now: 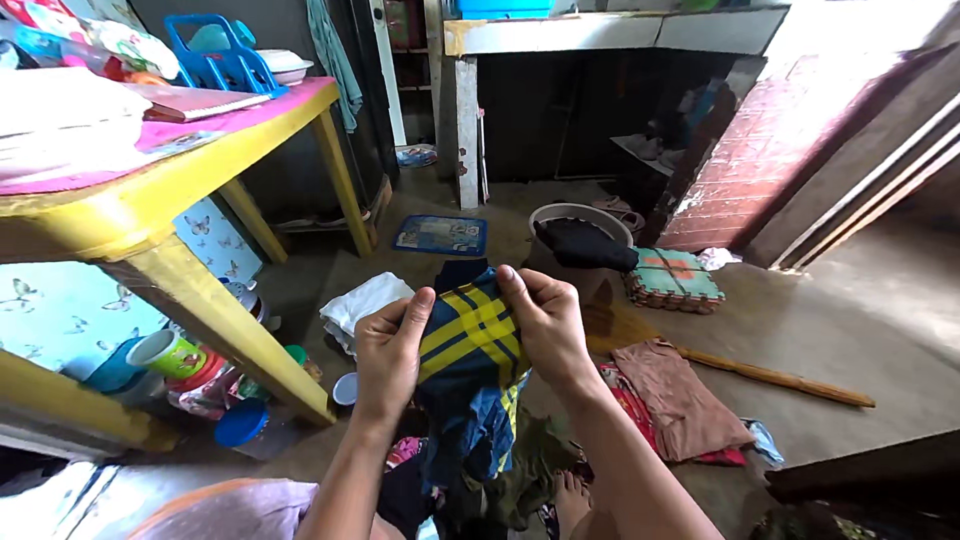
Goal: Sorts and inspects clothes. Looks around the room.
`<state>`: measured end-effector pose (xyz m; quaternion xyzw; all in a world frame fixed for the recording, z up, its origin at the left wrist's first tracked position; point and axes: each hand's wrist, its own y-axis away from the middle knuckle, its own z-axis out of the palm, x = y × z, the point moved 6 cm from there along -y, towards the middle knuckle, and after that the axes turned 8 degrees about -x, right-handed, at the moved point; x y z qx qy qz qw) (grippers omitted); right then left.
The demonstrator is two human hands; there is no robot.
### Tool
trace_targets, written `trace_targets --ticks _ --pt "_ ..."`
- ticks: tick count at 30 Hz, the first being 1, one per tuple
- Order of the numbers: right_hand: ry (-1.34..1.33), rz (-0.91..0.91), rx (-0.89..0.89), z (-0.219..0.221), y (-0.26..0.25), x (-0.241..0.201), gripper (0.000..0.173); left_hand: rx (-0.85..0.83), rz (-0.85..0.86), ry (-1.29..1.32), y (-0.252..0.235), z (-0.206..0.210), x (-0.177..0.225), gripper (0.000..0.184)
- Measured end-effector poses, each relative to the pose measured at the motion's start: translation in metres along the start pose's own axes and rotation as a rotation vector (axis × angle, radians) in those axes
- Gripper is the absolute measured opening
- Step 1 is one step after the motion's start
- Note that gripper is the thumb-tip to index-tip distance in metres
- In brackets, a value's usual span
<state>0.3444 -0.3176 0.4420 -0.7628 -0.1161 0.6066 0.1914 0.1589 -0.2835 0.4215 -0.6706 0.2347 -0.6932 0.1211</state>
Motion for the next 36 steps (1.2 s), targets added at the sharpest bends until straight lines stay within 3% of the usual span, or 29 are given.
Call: trace_targets --ticks 3,8,13,22,25,29,32,36 --pt "0.052 -0.047 -0.003 -0.007 0.0 -0.007 0.04 -0.05 0.038 -0.015 -0.001 -0.003 0.002 0.033" --pt "0.077 -0.076 0.062 -0.023 -0.006 -0.003 0.033 -0.269 0.023 0.005 -0.001 -0.004 0.0 0.031" --pt "0.037 -0.013 0.067 -0.032 -0.006 0.004 0.032 -0.434 -0.029 0.036 0.003 -0.004 -0.006 0.012" --pt "0.015 0.02 0.187 -0.072 -0.003 0.014 0.031 -0.413 -0.036 -0.063 0.001 -0.032 -0.014 0.004" --pt "-0.028 0.014 0.283 -0.099 -0.006 0.025 0.029 -0.464 -0.027 -0.022 0.001 -0.045 -0.016 0.011" --pt "-0.061 0.05 0.411 -0.131 -0.003 0.037 0.033 -0.57 -0.138 -0.017 0.007 -0.05 -0.019 0.019" --pt "-0.12 0.097 0.522 -0.155 0.005 0.049 0.033 -0.612 -0.134 -0.054 0.007 -0.053 -0.022 0.014" --pt "-0.215 0.143 0.653 -0.179 0.016 0.066 0.032 -0.545 -0.131 -0.126 0.003 -0.056 -0.028 0.006"
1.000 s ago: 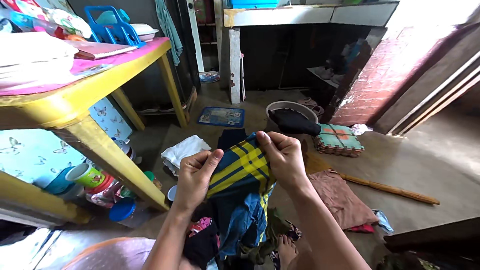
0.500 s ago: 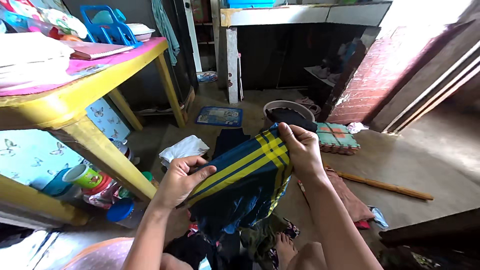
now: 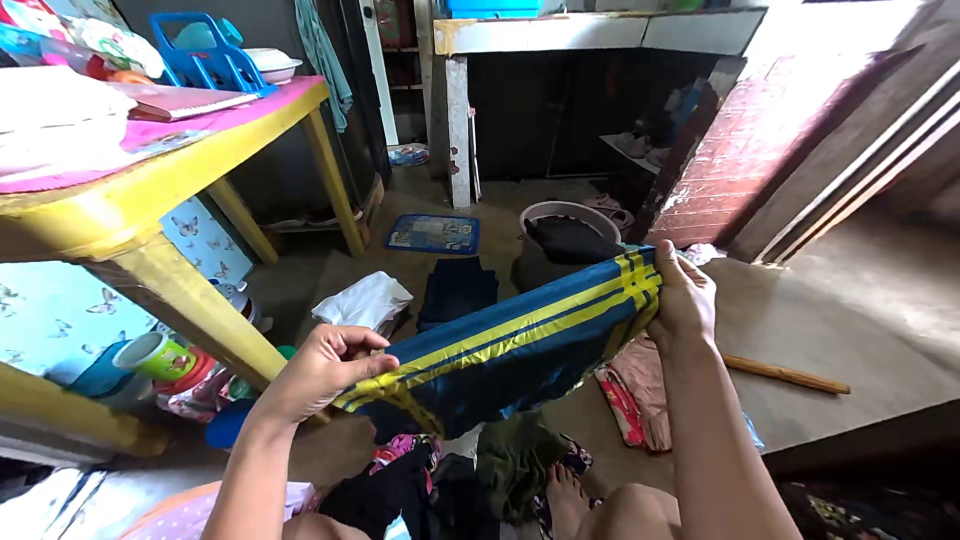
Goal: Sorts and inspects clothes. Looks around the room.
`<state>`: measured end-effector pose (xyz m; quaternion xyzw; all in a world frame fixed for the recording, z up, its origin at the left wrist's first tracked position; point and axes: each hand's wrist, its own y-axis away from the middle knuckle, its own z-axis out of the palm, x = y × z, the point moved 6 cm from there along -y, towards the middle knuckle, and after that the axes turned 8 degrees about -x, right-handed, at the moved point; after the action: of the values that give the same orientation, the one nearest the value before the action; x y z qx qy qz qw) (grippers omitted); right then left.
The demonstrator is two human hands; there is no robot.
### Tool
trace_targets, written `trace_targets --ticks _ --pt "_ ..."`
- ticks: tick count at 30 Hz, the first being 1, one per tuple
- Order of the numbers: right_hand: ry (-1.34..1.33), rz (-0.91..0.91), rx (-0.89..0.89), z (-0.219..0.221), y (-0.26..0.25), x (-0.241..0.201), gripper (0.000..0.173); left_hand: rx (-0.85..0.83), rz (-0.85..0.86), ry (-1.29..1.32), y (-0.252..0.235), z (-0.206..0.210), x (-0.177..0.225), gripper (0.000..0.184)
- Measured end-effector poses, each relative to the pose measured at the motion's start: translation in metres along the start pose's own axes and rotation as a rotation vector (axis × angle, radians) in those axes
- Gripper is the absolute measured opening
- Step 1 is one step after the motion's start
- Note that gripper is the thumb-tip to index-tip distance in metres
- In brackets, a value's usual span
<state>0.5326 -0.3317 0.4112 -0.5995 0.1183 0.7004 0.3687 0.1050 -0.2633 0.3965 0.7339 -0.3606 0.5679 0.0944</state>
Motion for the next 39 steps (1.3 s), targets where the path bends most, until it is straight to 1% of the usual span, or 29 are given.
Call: trace_targets --ticks 3,8,13,17,19,22,25,29,32,34,36,38,39 --pt "-0.008 -0.014 0.032 -0.008 -0.002 0.003 0.032 0.026 -0.068 -0.043 -0.006 0.004 -0.004 0.001" --pt "-0.025 -0.028 0.091 -0.015 -0.002 0.002 0.032 0.101 -0.151 -0.198 -0.013 0.0 -0.012 0.006" --pt "-0.051 -0.012 0.194 -0.026 -0.003 0.006 0.029 0.245 -0.117 -0.373 -0.016 -0.006 -0.014 0.01" --pt "-0.095 -0.021 0.2 -0.03 -0.006 0.011 0.031 0.372 -0.101 -0.455 -0.015 -0.007 -0.009 0.02" --pt "-0.093 -0.029 0.191 -0.027 -0.006 0.01 0.031 0.449 -0.066 -0.434 -0.014 -0.007 -0.006 0.023" --pt "-0.086 -0.034 0.165 -0.021 -0.005 0.008 0.031 0.578 -0.002 -0.277 -0.011 -0.01 -0.008 0.025" --pt "-0.042 -0.038 0.102 -0.011 -0.004 0.007 0.033 0.722 0.027 -0.21 -0.007 -0.014 -0.009 0.025" --pt "0.026 -0.053 -0.068 0.003 -0.005 0.01 0.032 0.92 0.026 -0.214 0.001 -0.023 -0.003 0.025" --pt "0.083 0.007 -0.125 0.007 -0.006 0.016 0.032 0.997 0.038 -0.198 0.008 -0.034 0.001 0.022" --pt "0.215 0.049 -0.124 0.007 -0.005 0.021 0.033 0.993 0.056 -0.214 0.009 -0.038 0.005 0.02" --pt "0.51 0.043 -0.179 0.012 -0.003 0.025 0.035 0.956 0.073 -0.254 0.01 -0.037 0.01 0.02" --pt "0.743 0.024 -0.36 0.034 0.003 0.032 0.029 0.869 0.104 -0.306 0.009 -0.031 0.016 0.019" --pt "0.787 0.022 -0.501 0.054 0.012 0.037 0.036 0.806 0.118 -0.303 0.009 -0.024 0.019 0.017"
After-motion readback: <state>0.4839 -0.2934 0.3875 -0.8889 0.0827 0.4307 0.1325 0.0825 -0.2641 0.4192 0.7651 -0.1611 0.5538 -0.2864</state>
